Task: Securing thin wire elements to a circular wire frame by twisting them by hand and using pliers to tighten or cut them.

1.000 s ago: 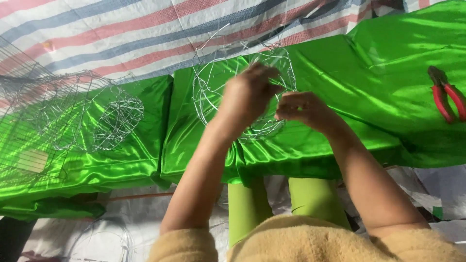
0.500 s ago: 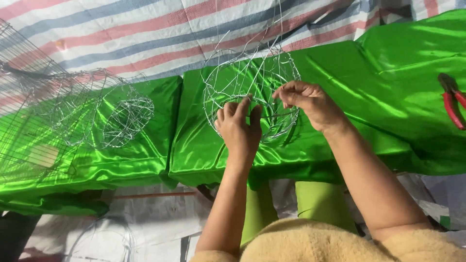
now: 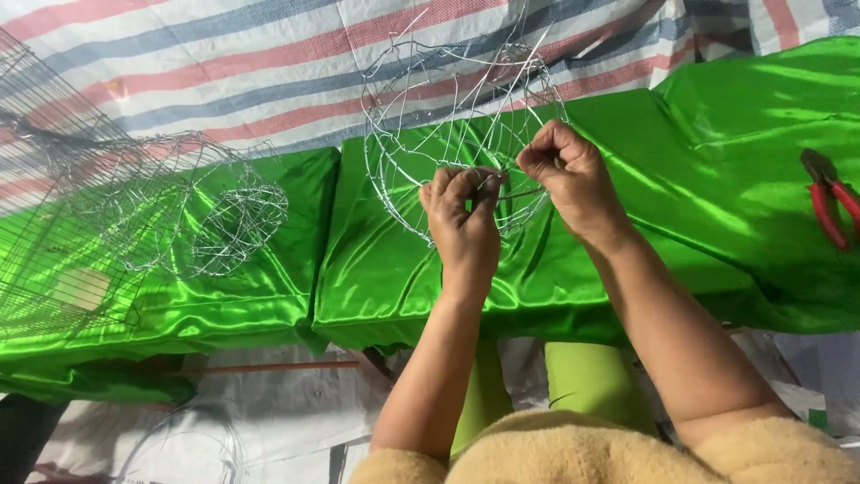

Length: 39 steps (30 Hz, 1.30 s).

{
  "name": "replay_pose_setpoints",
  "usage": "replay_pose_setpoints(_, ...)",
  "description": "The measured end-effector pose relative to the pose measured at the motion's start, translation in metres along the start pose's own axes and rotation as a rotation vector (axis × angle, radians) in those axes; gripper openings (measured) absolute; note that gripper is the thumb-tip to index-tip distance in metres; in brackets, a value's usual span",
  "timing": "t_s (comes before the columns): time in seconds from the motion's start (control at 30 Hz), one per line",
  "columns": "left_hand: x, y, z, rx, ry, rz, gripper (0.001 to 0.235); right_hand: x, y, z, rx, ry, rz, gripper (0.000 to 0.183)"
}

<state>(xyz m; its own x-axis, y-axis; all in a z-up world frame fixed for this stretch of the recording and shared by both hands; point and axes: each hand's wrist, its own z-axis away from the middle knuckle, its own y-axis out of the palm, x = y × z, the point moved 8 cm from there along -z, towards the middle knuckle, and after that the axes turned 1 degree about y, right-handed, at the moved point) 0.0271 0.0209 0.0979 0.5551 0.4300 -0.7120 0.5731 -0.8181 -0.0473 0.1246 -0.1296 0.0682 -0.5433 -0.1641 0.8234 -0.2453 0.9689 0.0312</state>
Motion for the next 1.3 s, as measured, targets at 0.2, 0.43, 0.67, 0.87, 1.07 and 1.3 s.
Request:
replay_pose_setpoints(0.2,0.019,0.01,0.007,0.02,-0.033,0.004,0.005,0.026,0.012,0.003,0.027,-0.151,0.159,0.018)
replay_pose_setpoints(0.43,0.026,0.014,0.019,0.044,-0.055,-0.062,0.019,-0.001,0.007,0.01,0.045,-0.093,0.097,0.018)
replay_pose_setpoints(0.67,0.032,0.009,0.024,-0.038,-0.249,0.072,0.021,-0.001,0.013,0.01,0.045,-0.102,0.158,0.017)
replay_pose_setpoints(0.87,0.041,0.009,0.019,-0.051,-0.336,0.084,0.017,0.004,0.008,0.014,0.028,-0.353,0.269,0.013)
replay_pose_setpoints(1.07,0.043,0.012,0.019,-0.015,-0.344,0.067,0.014,0.024,0.001,0.044,-0.194,-0.451,0.642,0.005)
replay_pose_setpoints(1.3,0.045,0.015,0.019,-0.008,-0.254,0.069,0.017,0.017,-0.004,0.056,-0.191,-0.176,0.57,0.007)
